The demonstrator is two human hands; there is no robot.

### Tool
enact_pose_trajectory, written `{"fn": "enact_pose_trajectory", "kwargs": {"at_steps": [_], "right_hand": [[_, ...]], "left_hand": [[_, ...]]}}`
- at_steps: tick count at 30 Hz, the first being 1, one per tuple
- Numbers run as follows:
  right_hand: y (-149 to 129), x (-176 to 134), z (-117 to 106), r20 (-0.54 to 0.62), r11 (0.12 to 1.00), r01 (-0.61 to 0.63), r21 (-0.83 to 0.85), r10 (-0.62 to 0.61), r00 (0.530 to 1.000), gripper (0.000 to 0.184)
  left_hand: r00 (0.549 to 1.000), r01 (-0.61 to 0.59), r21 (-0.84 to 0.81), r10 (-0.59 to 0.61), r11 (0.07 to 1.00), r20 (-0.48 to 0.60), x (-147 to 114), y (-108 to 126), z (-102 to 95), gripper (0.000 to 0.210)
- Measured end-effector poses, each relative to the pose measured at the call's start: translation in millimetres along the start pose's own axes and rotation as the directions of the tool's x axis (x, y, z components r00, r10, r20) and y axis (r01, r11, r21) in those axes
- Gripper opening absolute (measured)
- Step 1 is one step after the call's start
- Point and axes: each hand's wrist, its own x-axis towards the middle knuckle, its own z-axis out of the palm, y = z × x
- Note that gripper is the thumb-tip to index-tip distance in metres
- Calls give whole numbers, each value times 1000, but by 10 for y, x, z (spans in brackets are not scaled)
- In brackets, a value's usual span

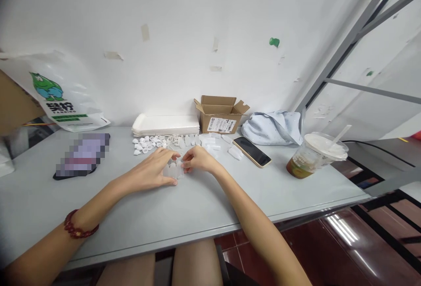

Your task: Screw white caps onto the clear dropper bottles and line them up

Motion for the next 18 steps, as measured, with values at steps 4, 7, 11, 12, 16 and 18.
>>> {"fn": "enact_pose_trajectory", "kwargs": {"at_steps": [4, 7, 11, 12, 16, 18], "right_hand": [[-10, -5, -13, -3, 1000, -19, 16, 19, 1000, 9], [-31, -22, -44, -14, 1000, -16, 12, 16, 1000, 5], [-86, -72, -131, -64, 1000, 3, 19, -2, 998, 10], [-100, -86, -166, -86, 1000, 9, 20, -7, 996, 10], [-140, -141, -353, -238, 985, -7, -172, -35, 971, 10], [-141, -168, -455, -383, 880, -125, -457, -68, 921, 12]], "left_hand": [[999, 23, -45, -25, 999, -37, 20, -40, -36, 60], [988, 101, -87, -110, 991, -104, 54, -94, -72, 52], [932, 221, -102, -241, 970, -272, 107, -221, -103, 29], [915, 238, -93, -255, 967, -312, 117, -259, -108, 26], [873, 268, -36, -258, 963, -413, 146, -399, -116, 20], [870, 272, -1, -247, 962, -427, 157, -455, -116, 20]]}}
